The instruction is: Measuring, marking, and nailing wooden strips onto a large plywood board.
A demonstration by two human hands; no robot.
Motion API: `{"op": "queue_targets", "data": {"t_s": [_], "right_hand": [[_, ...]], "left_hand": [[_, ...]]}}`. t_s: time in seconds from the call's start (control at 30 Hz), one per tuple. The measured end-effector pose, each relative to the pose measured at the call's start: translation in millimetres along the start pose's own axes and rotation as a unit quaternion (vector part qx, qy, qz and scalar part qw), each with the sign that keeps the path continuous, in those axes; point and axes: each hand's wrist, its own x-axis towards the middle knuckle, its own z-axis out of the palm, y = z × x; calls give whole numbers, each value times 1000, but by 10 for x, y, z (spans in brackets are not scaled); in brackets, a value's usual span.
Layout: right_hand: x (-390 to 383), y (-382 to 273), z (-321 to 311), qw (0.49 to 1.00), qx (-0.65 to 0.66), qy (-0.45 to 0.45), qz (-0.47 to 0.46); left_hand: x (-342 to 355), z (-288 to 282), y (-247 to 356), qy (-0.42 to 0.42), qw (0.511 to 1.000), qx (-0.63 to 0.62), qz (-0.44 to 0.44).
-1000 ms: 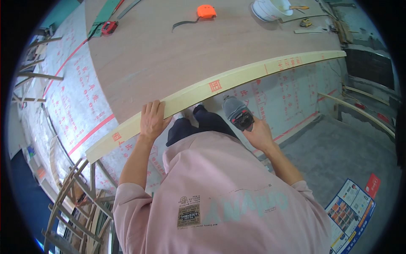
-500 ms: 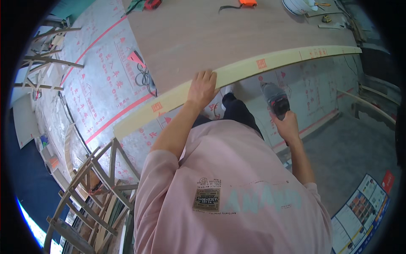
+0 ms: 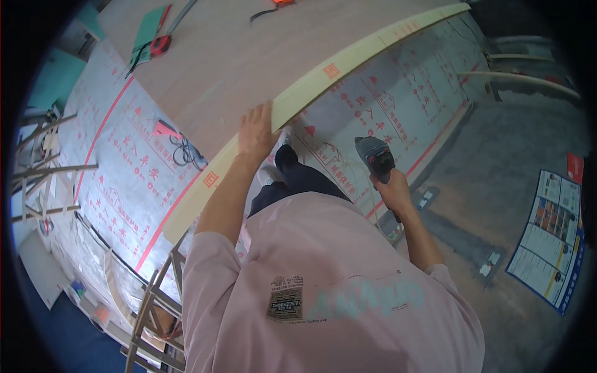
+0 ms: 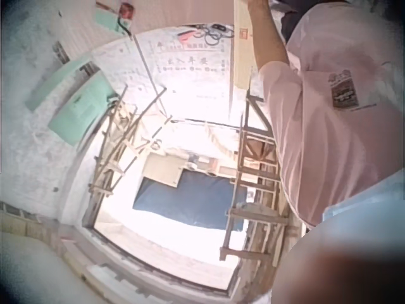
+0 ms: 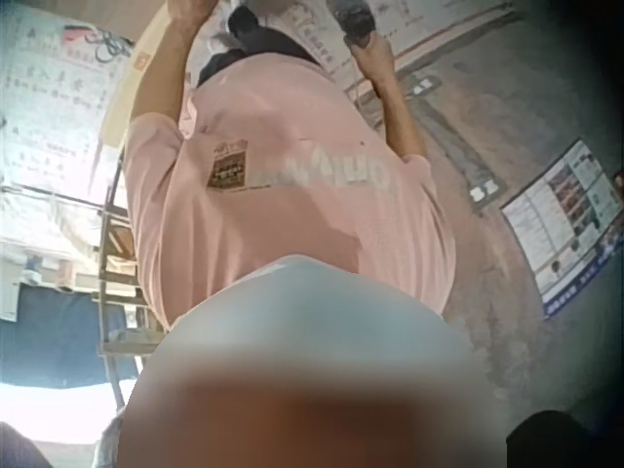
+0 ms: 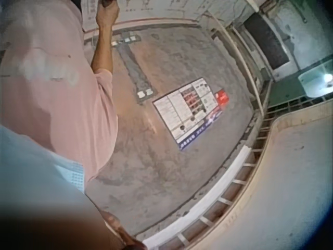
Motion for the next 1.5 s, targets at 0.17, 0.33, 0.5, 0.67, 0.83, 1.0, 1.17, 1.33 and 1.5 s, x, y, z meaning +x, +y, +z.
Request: {"op": "queue_targets", "data": {"t_s": [0.17, 0.33, 0.5, 0.67, 0.83, 1.0, 1.17, 1.33, 1.5], "right_hand": [[-95, 492, 111, 999, 8, -12, 52], [56, 714, 110, 997, 44, -14, 66], [409, 977, 64, 997, 69, -37, 22], [717, 1011, -170, 998, 36, -55, -22], [842, 1216, -299, 996, 30, -69, -41], [865, 1249, -408, 994, 35, -88, -60], [835, 1145, -419, 992, 47, -89, -70], [776, 1083, -373, 990, 63, -104, -68], [749, 1080, -346, 988, 59, -129, -59]], "left_hand": [[-649, -327, -298, -5, 998, 51, -35], [-1479, -907, -559, -41, 989, 97, -105], [-1736, -1094, -647, -104, 969, 132, -183], [-1534, -1107, -519, -184, 928, 157, -282], [-1087, -802, -118, -31, 979, 91, -181], [-145, -311, 364, -2, 993, 65, -100], [-13, -80, 204, -9, 996, 84, -38], [-21, -3, 188, 7, 995, 99, -34], [-26, -22, 88, -17, 996, 79, -23]]}}
